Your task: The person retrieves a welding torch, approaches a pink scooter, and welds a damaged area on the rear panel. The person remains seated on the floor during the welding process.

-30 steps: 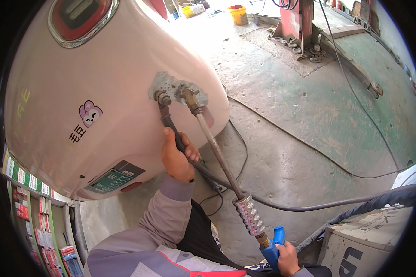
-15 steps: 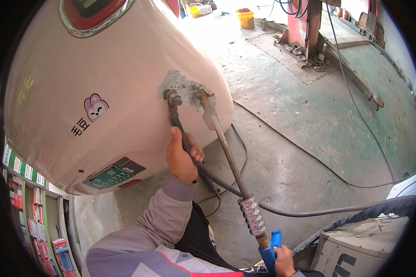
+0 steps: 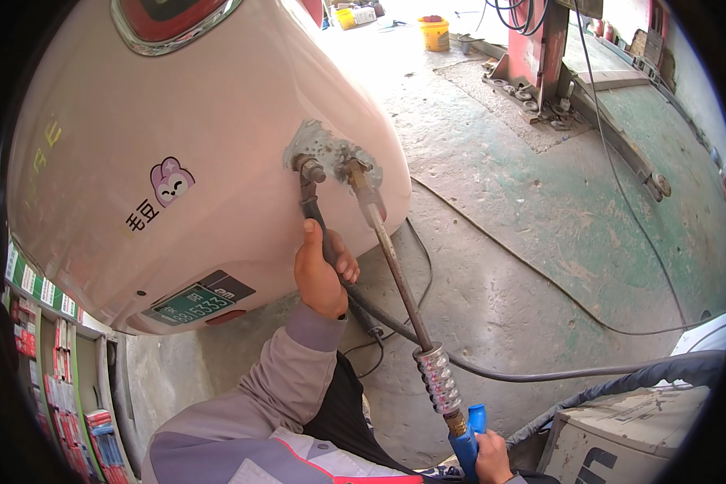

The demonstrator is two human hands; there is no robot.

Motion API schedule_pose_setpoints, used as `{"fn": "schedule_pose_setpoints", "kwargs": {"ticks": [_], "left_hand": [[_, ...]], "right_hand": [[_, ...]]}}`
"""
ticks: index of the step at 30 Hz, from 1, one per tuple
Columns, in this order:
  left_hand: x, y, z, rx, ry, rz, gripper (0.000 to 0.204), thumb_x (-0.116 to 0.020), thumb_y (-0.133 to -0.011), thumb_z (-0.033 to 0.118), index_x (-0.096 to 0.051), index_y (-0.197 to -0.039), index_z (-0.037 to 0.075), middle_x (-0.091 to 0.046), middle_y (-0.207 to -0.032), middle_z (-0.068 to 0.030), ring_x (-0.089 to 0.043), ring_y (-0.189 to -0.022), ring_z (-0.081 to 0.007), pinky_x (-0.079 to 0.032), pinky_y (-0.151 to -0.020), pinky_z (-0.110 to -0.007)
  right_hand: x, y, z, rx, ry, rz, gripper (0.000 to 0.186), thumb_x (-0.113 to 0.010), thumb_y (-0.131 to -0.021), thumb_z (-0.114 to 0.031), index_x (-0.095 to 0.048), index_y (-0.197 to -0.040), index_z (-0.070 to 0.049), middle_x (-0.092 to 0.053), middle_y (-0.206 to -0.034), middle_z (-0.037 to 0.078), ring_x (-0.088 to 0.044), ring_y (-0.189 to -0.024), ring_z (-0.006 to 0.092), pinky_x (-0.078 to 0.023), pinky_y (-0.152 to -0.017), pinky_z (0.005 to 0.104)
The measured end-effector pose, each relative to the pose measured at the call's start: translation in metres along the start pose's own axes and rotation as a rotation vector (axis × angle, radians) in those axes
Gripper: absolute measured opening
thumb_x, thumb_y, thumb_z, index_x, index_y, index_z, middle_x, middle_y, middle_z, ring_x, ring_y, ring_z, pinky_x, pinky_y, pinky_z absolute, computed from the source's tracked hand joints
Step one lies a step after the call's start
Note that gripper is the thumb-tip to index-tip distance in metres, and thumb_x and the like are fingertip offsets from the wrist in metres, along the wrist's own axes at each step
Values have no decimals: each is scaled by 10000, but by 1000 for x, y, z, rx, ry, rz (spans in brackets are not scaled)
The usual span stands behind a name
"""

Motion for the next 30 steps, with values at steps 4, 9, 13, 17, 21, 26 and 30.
{"fn": "schedule_pose_setpoints", "kwargs": {"ticks": [4, 9, 13, 17, 21, 26, 30], "left_hand": [[0, 0, 1, 5, -3, 0, 587, -441, -1017, 596, -456, -740, 78, -384, -534, 13, -383, -445, -95, -316, -432, -254], [0, 0, 0, 8, 8, -13, 574, -433, -1025, 581, -459, -742, 83, -386, -533, 15, -387, -447, -95, -317, -431, -252], [-1, 0, -1, 11, 17, 4, 557, -432, -1035, 556, -465, -746, 81, -399, -539, 13, -391, -450, -92, -317, -431, -248], [-2, 0, -1, 5, 18, 16, 550, -433, -1039, 545, -477, -751, 78, -411, -544, 9, -394, -454, -92, -323, -433, -251], [-3, 2, -1, 10, -10, -2, 546, -449, -1029, 552, -478, -752, 83, -416, -549, -3, -407, -471, -110, -341, -451, -265], [-3, 2, -2, -1, -38, 2, 552, -487, -1003, 585, -462, -745, 96, -418, -550, -22, -422, -494, -141, -369, -481, -291], [-2, 1, -2, -12, -38, 1, 556, -485, -1004, 582, -456, -733, 98, -419, -553, -24, -425, -494, -143, -368, -481, -292]], "right_hand": [[-2, -2, 5, -4, -70, 16, 225, -416, -976, -115, -585, -872, -10, -605, -852, 215, -572, -797, 371, -444, -714, 443], [-5, -4, 12, -33, -135, 10, 258, -403, -985, -136, -563, -828, -9, -593, -771, 200, -555, -718, 361, -441, -671, 447], [-6, -3, 12, -59, -160, 11, 272, -394, -992, -150, -547, -816, -10, -589, -762, 198, -543, -707, 347, -437, -668, 440], [-5, -3, 11, -51, -132, 11, 284, -394, -999, -169, -552, -822, -13, -594, -774, 199, -543, -709, 342, -435, -664, 437], [-3, -4, 11, -176, -223, -59, 287, -391, -999, -174, -563, -831, -18, -601, -800, 206, -552, -735, 345, -433, -678, 448], [2, -2, 7, -119, -122, -76, 255, -391, -1004, -177, -568, -921, -13, -611, -934, 244, -565, -889, 409, -445, -798, 476], [7, -2, 5, -54, 9, -168, 258, -390, -1011, -180, -577, -1032, -3, -604, -1049, 272, -554, -1015, 452, -445, -891, 485]]}}
Point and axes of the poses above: each hand's wrist, its own y-axis away from the middle knuckle, its own x-axis out of the back of the hand, z = x × y, the point moved 1 cm from there along -y, towards the middle knuckle
